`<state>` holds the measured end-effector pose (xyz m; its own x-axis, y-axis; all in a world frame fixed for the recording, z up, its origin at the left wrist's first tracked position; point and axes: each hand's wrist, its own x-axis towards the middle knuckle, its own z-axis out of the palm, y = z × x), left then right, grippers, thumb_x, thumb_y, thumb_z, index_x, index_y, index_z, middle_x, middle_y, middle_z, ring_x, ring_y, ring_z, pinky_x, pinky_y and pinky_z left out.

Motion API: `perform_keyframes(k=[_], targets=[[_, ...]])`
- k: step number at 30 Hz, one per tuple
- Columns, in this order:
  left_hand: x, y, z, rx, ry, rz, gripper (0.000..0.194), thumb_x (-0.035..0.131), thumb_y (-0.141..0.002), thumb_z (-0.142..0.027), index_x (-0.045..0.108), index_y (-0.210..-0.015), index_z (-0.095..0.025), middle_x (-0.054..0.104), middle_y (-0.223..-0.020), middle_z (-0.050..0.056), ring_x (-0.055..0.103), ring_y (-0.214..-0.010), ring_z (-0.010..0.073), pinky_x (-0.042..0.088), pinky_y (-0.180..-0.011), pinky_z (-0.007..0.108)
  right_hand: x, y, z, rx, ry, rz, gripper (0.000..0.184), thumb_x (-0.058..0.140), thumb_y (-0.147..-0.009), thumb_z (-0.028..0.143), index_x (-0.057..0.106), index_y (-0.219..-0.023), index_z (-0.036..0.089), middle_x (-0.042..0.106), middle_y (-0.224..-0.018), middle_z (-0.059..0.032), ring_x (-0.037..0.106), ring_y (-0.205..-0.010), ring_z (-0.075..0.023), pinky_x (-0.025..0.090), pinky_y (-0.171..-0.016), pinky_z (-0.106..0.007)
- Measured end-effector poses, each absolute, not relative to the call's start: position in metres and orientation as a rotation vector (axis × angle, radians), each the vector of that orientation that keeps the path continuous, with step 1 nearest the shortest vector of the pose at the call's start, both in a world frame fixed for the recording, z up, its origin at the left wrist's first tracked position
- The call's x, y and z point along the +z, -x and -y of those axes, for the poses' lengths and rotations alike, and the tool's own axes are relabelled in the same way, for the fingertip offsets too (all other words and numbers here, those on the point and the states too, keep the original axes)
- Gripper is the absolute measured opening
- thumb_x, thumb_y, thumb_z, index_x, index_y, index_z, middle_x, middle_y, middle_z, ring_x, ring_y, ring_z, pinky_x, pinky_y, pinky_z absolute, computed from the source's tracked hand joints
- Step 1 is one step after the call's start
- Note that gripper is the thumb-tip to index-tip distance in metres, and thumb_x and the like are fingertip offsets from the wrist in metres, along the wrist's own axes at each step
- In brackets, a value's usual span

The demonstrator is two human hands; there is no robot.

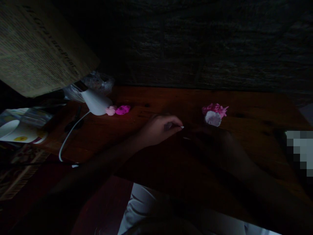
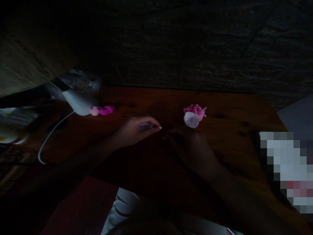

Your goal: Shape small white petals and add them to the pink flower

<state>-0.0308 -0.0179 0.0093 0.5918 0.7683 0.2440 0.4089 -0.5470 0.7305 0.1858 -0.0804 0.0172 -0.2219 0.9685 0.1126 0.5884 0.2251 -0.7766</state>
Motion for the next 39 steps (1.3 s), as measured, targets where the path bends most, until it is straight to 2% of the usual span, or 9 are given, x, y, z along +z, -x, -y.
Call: perform_keyframes(k=[2, 5, 11, 22, 28, 34, 39], targets=[[0.011, 0.028, 0.022, 0.752, -2.064, -0.884, 0.011, 0.067, -0.091, -0.025, 0.073, -0.094, -0.016, 0.076, -0.086, 0.003, 0.067, -0.076, 0.0118, 0.049, -0.070, 0.023, 0.018, -0.184, 0.082, 0.869, 1.420, 1.831, 0.021, 0.063, -0.090, 0.036, 0.080, -0.098, 0.027, 0.081, -0.101, -0.0052, 0.076, -0.088, -0.0268, 0.056, -0.081, -0.040], [0.011, 0.025, 0.025, 0.777, -1.941, -0.822, 0.011, 0.069, -0.089, -0.023, 0.073, -0.096, -0.015, 0.078, -0.092, 0.005, 0.070, -0.081, 0.0121, 0.051, -0.072, 0.022, 0.019, -0.181, 0.082, 0.921, 1.395, 1.754, 0.023, 0.066, -0.090, 0.042, 0.081, -0.097, 0.025, 0.082, -0.099, -0.0062, 0.076, -0.089, -0.0267, 0.058, -0.085, -0.040], [0.014, 0.025, 0.026, 0.762, -1.896, -0.768, 0.011, 0.071, -0.087, -0.021, 0.076, -0.095, -0.014, 0.079, -0.095, 0.007, 0.073, -0.086, 0.0144, 0.055, -0.078, 0.024, 0.023, -0.179, 0.082, 1.053, 1.386, 1.633, 0.036, 0.071, -0.085, 0.057, 0.081, -0.093, 0.024, 0.082, -0.095, -0.0069, 0.075, -0.087, -0.0262, 0.060, -0.082, -0.038], [0.016, 0.025, 0.029, 0.773, -1.951, -0.794, 0.012, 0.070, -0.089, -0.024, 0.076, -0.095, -0.016, 0.079, -0.093, 0.006, 0.072, -0.082, 0.0134, 0.054, -0.075, 0.022, 0.026, -0.180, 0.083, 1.111, 1.359, 1.592, 0.031, 0.072, -0.085, 0.055, 0.081, -0.091, 0.025, 0.080, -0.090, -0.0056, 0.074, -0.085, -0.0243, 0.058, -0.081, -0.036], [0.017, 0.028, 0.030, 0.827, -2.210, -0.702, 0.015, 0.065, -0.093, -0.022, 0.074, -0.105, -0.018, 0.078, -0.100, 0.006, 0.072, -0.090, 0.0134, 0.053, -0.080, 0.022, 0.026, -0.182, 0.082, 1.183, 1.352, 1.575, 0.032, 0.071, -0.084, 0.053, 0.080, -0.090, 0.024, 0.079, -0.086, -0.0048, 0.072, -0.078, -0.0219, 0.056, -0.071, -0.031], [0.017, 0.028, 0.030, 0.841, -2.348, -0.628, 0.014, 0.060, -0.097, -0.020, 0.073, -0.101, -0.018, 0.077, -0.102, 0.007, 0.071, -0.095, 0.0145, 0.053, -0.086, 0.024, 0.024, -0.184, 0.081, 1.218, 1.386, 1.593, 0.030, 0.070, -0.083, 0.051, 0.080, -0.089, 0.023, 0.075, -0.078, -0.0042, 0.064, -0.064, -0.0185, 0.051, -0.057, -0.029], [0.018, 0.029, 0.032, 0.797, -2.391, -0.650, 0.015, 0.056, -0.099, -0.024, 0.071, -0.100, -0.018, 0.075, -0.102, 0.008, 0.070, -0.094, 0.0145, 0.052, -0.087, 0.024, 0.026, -0.184, 0.081, 1.306, 1.378, 1.527, 0.034, 0.073, -0.080, 0.056, 0.079, -0.087, 0.022, 0.071, -0.073, -0.0038, 0.059, -0.061, -0.0168, 0.047, -0.055, -0.028]])
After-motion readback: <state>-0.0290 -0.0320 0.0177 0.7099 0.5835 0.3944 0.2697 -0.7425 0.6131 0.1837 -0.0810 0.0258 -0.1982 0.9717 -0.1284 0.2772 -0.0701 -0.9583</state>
